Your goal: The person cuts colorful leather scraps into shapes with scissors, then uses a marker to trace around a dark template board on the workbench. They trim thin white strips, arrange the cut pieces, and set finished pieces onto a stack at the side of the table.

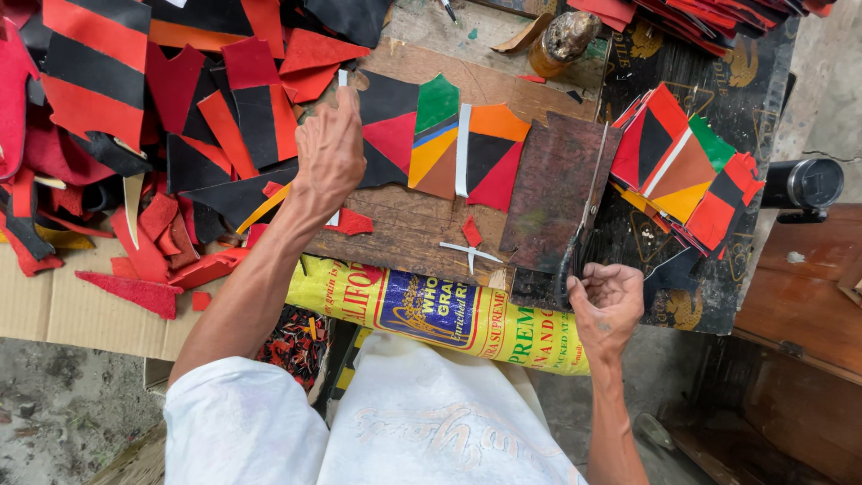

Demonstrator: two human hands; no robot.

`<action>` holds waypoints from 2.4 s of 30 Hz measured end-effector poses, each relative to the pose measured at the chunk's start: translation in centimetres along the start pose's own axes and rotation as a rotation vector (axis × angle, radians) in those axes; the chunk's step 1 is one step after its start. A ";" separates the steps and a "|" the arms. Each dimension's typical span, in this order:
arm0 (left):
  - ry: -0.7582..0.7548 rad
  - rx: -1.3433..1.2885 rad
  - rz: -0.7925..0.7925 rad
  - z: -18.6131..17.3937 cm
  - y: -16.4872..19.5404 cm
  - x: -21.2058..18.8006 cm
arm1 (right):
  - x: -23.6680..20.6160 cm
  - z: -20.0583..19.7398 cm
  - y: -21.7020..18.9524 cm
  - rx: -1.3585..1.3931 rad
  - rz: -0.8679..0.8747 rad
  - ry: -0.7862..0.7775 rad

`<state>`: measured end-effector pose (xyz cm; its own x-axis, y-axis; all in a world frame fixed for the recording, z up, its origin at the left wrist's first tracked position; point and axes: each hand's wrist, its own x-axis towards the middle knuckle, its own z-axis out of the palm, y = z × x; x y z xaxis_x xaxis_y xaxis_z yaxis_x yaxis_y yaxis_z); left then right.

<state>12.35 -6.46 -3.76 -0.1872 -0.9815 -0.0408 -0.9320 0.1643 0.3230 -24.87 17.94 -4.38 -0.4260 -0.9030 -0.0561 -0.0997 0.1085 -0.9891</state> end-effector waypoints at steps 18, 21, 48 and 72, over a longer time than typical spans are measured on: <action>0.020 0.341 0.112 -10.1 0.0 -5.8 | -4.4 -3.7 2.7 0.092 -0.087 0.201; 0.106 -0.167 0.335 -8.1 3.2 -3.9 | -4.3 -3.6 3.4 0.109 -0.073 0.237; -0.420 -0.253 0.692 8.3 23.2 10.7 | -4.2 -2.5 2.2 -0.030 -0.180 0.280; 0.249 -1.702 0.141 -9.5 0.4 4.4 | 1.2 -2.5 -4.7 -0.860 -0.411 -0.051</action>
<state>14.16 -11.69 5.20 -0.0303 -0.9873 0.1558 0.4659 0.1240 0.8761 -27.12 17.38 0.52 -0.1729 -0.9534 0.2471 -0.8685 0.0293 -0.4949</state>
